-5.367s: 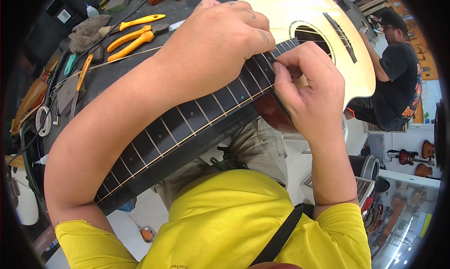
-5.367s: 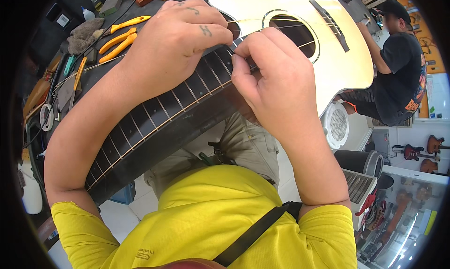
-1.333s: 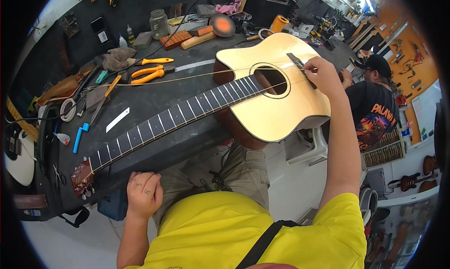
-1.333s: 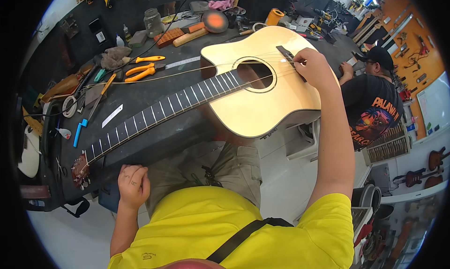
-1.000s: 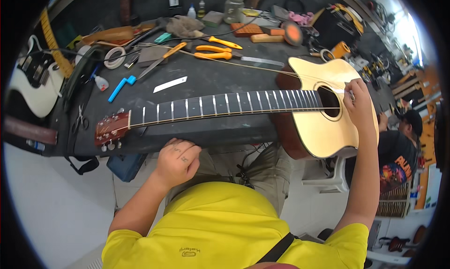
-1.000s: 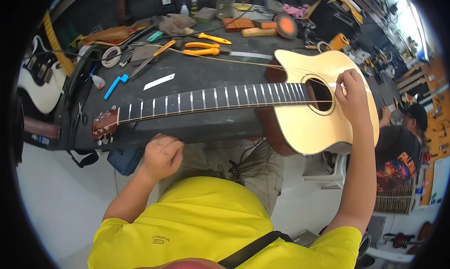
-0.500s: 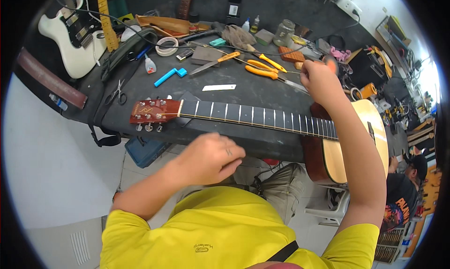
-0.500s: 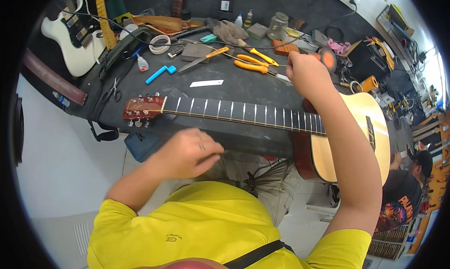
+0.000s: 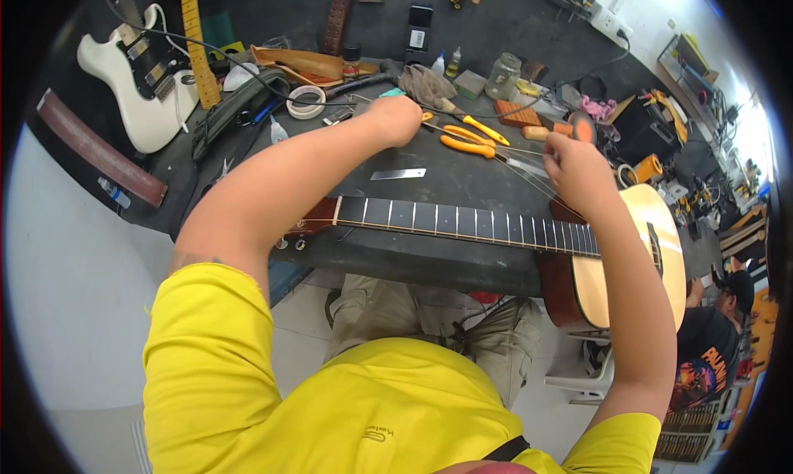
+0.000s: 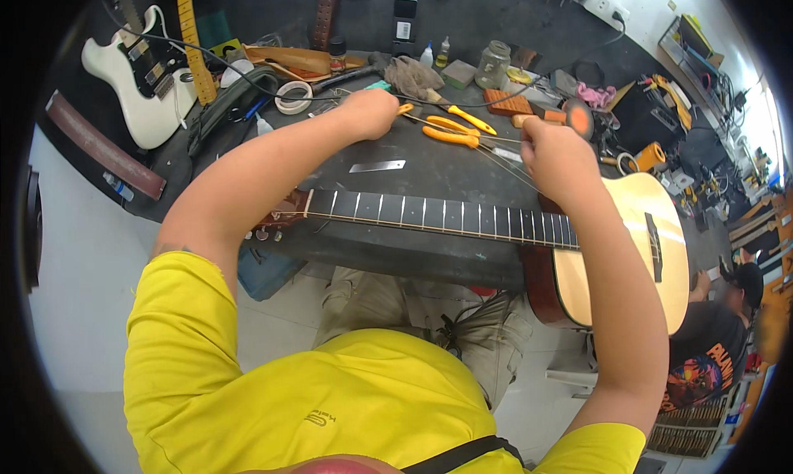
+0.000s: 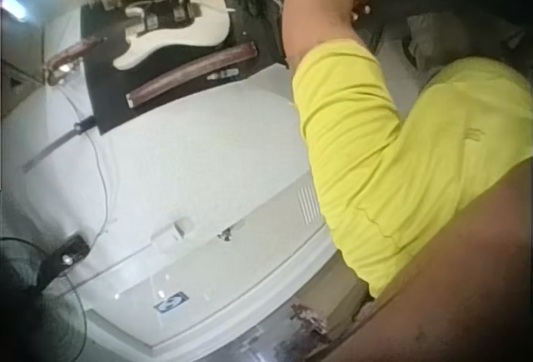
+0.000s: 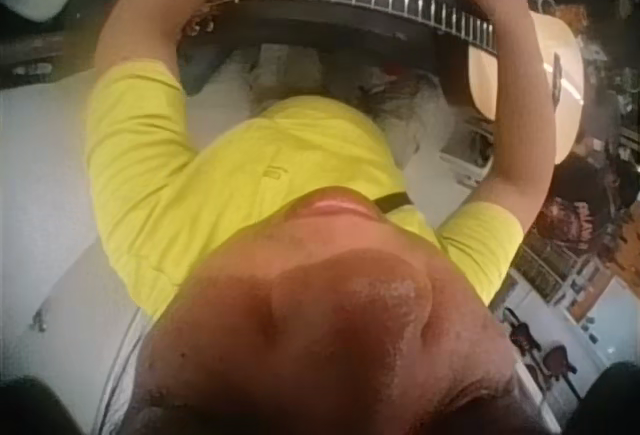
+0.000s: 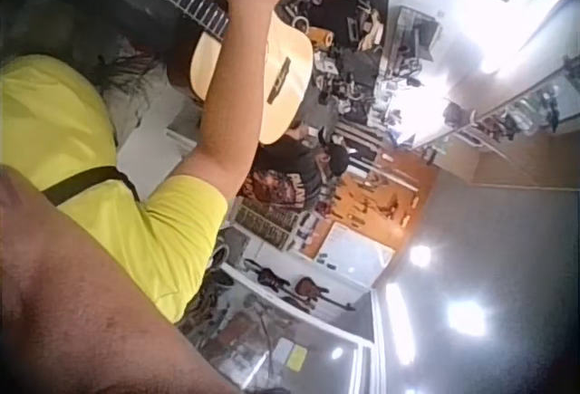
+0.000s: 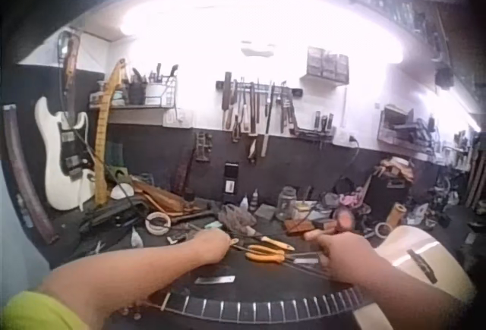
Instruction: The person strings an acoustic guitar by threading strings through the bridge, pulling them toward the headstock, and securing them to the tuning pegs while using a blue winder tool.
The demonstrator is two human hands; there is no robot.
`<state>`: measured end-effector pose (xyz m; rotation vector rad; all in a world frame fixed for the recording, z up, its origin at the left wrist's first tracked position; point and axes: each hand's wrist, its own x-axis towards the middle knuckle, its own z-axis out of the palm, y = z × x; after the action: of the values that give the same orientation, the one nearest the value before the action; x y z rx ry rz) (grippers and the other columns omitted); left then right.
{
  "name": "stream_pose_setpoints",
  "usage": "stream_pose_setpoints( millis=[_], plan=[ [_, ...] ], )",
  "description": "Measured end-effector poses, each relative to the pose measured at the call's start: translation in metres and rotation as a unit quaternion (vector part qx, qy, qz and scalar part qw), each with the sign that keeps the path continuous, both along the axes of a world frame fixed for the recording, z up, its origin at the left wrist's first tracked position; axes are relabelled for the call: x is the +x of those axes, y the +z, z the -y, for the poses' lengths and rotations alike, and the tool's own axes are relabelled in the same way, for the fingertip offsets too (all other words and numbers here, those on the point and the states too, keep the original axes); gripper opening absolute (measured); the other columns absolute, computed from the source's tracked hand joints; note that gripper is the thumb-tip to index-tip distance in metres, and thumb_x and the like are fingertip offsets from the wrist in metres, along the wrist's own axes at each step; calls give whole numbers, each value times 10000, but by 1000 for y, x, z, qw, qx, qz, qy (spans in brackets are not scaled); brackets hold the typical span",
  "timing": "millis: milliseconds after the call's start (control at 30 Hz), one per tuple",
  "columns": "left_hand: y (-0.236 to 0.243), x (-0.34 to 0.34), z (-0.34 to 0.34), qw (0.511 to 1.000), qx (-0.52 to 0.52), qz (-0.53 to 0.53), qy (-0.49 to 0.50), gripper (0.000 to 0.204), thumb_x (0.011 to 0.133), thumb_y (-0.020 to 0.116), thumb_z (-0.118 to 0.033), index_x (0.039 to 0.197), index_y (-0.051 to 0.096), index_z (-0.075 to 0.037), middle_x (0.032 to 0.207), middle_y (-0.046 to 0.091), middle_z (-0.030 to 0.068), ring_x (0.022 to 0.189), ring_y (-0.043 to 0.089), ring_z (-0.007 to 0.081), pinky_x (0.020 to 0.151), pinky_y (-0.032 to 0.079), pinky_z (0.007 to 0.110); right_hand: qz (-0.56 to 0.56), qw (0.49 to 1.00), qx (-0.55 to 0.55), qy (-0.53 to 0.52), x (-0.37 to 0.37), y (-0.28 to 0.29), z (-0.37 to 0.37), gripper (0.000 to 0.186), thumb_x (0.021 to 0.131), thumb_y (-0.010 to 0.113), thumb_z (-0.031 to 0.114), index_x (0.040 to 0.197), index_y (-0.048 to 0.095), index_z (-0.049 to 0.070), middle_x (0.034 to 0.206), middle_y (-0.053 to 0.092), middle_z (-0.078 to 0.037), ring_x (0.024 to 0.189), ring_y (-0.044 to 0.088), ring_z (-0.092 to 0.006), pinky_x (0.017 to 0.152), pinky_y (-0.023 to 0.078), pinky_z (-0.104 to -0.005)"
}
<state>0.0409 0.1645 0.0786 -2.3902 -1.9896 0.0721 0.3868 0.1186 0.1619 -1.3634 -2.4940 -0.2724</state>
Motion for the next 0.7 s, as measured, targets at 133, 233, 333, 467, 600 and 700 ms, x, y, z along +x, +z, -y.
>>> stream_pose_setpoints(
  millis=[133,233,333,467,600,700],
  plan=[
    [28,-9,31,998,-20,-42,-36,257,956,755,-156,1177,839,-54,1179,819,195,1133,789,382,966,634,502,-2,999,-9,-50,31,12,13,141,978,663,180,1026,718,60,916,768,-222,908,750,-460,823,589,-566],
    [34,-37,63,992,-106,-38,-65,234,949,769,-174,1153,844,-88,1154,818,187,1110,785,385,953,631,496,-33,999,-17,-38,46,27,32,131,967,679,158,1026,702,43,859,738,-221,878,743,-452,791,570,-537],
    [19,-35,71,990,-129,-33,-52,208,940,771,-156,1120,840,-80,1133,817,196,1101,783,392,952,629,490,-60,997,-20,-41,60,42,54,115,984,682,136,1032,687,31,794,695,-207,771,704,-405,721,531,-486],
    [24,-38,62,994,-82,58,-30,273,947,760,-125,1212,798,-74,1223,791,194,1143,767,383,987,616,494,-109,992,-20,-65,70,67,82,93,1030,667,110,1057,676,22,711,604,-165,607,543,-260,621,429,-397],
    [12,-26,29,967,156,154,-130,507,969,784,-112,1458,655,-65,1444,665,179,1309,661,391,1121,546,478,-157,986,3,-52,95,71,106,60,1055,658,56,1068,650,-2,684,471,-63,618,407,-129,590,339,-335],
    [-5,-10,6,952,169,173,-187,539,989,781,-106,1501,617,-72,1510,612,170,1383,604,397,1190,501,481,-173,983,1,-68,99,72,125,46,1059,661,39,1063,647,-4,699,446,-20,648,380,-90,592,316,-315]
  ],
)
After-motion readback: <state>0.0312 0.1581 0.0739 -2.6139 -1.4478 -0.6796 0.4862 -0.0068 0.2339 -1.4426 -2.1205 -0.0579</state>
